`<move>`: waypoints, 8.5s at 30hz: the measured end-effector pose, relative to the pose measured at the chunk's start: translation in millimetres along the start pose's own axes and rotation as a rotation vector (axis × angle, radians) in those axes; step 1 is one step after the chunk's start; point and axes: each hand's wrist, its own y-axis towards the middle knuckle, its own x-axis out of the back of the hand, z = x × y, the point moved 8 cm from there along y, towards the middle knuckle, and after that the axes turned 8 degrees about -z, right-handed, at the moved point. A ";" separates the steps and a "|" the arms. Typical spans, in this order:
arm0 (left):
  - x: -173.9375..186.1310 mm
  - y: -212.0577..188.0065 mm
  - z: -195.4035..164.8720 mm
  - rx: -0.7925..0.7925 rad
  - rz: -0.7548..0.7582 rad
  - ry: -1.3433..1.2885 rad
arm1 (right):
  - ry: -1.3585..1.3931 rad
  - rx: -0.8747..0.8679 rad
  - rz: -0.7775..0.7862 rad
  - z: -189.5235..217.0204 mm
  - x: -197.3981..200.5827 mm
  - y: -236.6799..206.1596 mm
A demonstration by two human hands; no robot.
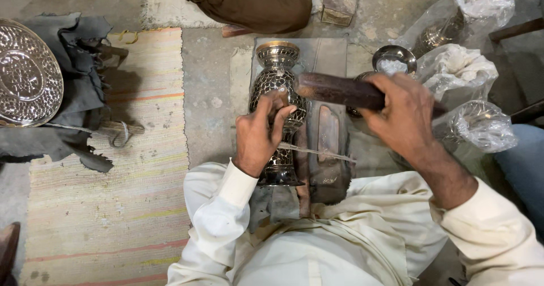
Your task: The person sits on the floor and uses a hammer and chisel to create a textured pattern on a silver-colored metal vase. They repeatedly strike the chisel against the vase's surface while rotating it to cover different areas.
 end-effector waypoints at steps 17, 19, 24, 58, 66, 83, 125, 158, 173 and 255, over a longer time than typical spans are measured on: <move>-1.2 1.4 -5.6 -0.003 0.012 0.025 | -0.247 0.342 0.061 56.0 33.4 86.7; -0.1 3.3 -8.7 -0.023 0.010 -0.015 | -0.261 0.350 0.049 50.7 32.2 86.3; -0.4 4.4 -9.6 -0.024 0.027 0.016 | -0.129 0.219 0.108 31.7 19.9 83.1; 5.2 0.3 -12.2 -0.103 0.034 -0.069 | -0.221 0.291 -0.013 30.2 23.8 70.8; 0.1 -3.2 0.1 -0.041 0.047 -0.034 | -0.342 0.443 -0.033 56.5 36.1 75.2; -2.1 -4.5 0.5 -0.047 0.135 0.009 | -0.166 0.286 0.018 47.8 32.7 75.6; 33.9 -2.6 42.3 0.032 -0.186 -0.364 | -0.125 -0.017 0.186 -21.1 8.4 13.2; -32.4 32.6 -11.5 -0.459 0.734 0.025 | 0.048 -0.443 -0.137 36.9 4.8 -105.1; -37.4 33.9 -14.4 -0.487 0.809 -0.012 | 0.060 -0.456 -0.150 27.4 6.5 -108.6; -55.2 48.2 -19.9 -0.536 0.985 -0.035 | -0.104 -0.394 -0.160 31.6 -9.9 -132.4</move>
